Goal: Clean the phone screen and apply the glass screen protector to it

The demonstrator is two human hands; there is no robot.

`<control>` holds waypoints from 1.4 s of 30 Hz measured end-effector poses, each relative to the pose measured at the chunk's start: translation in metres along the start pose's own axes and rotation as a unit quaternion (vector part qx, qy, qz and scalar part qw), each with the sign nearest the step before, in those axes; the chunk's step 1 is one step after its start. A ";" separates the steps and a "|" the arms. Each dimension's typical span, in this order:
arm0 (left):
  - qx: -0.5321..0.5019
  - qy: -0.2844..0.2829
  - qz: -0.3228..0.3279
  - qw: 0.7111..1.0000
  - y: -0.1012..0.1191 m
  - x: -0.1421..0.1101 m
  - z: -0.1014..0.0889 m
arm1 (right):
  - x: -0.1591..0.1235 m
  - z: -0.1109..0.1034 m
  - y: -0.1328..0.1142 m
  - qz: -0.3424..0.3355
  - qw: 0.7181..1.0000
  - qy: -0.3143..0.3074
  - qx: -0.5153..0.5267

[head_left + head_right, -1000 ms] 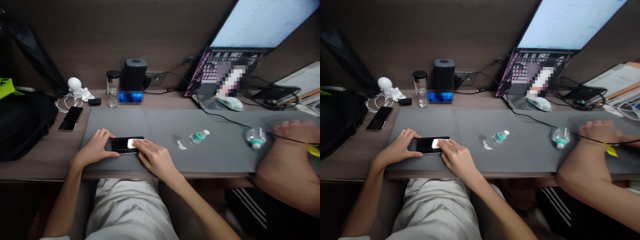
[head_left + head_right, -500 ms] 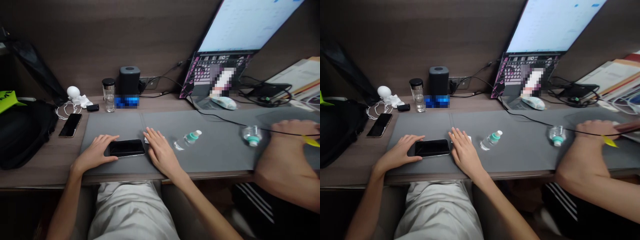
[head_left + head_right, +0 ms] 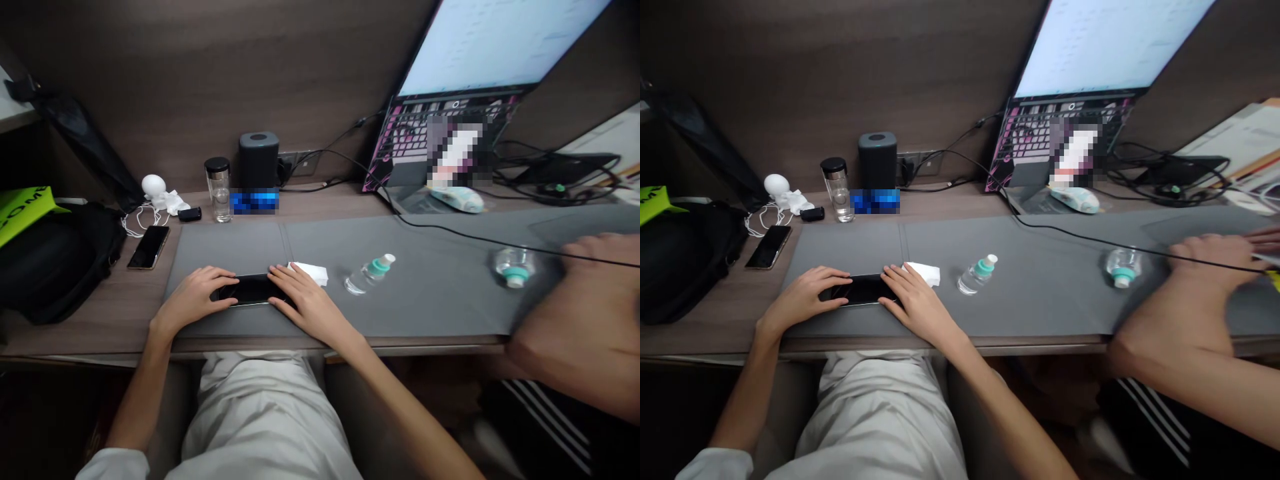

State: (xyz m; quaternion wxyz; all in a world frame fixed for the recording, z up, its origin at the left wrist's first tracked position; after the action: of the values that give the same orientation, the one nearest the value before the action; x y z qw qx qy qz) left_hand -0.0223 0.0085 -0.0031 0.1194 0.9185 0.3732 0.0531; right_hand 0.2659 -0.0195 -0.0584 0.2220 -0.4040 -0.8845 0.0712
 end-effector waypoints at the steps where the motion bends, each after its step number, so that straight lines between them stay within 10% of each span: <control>1: 0.008 0.001 -0.002 1.000 0.003 0.000 -0.001 | 0.000 0.000 0.000 -0.001 1.000 0.001 0.001; 21: 0.128 0.012 0.010 0.992 0.031 -0.003 0.014 | -0.004 0.000 -0.001 0.013 1.000 -0.006 0.011; 42: 0.105 0.085 0.075 0.988 0.010 0.002 0.002 | 0.003 -0.005 -0.006 -0.020 0.998 0.008 -0.056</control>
State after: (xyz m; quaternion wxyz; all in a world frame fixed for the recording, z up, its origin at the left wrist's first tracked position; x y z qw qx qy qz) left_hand -0.0132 0.0027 -0.0027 -0.0145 0.9436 0.3152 0.1006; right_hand 0.2621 -0.0215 -0.0510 0.2081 -0.3982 -0.8933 0.0139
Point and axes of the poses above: each hand's wrist, its own x-axis towards the middle knuckle, its own z-axis out of the palm, y = z × x, the point moved 1 cm from there along x, towards the middle knuckle, and after that the axes turned 10 degrees about -y, right-handed, at the moved point
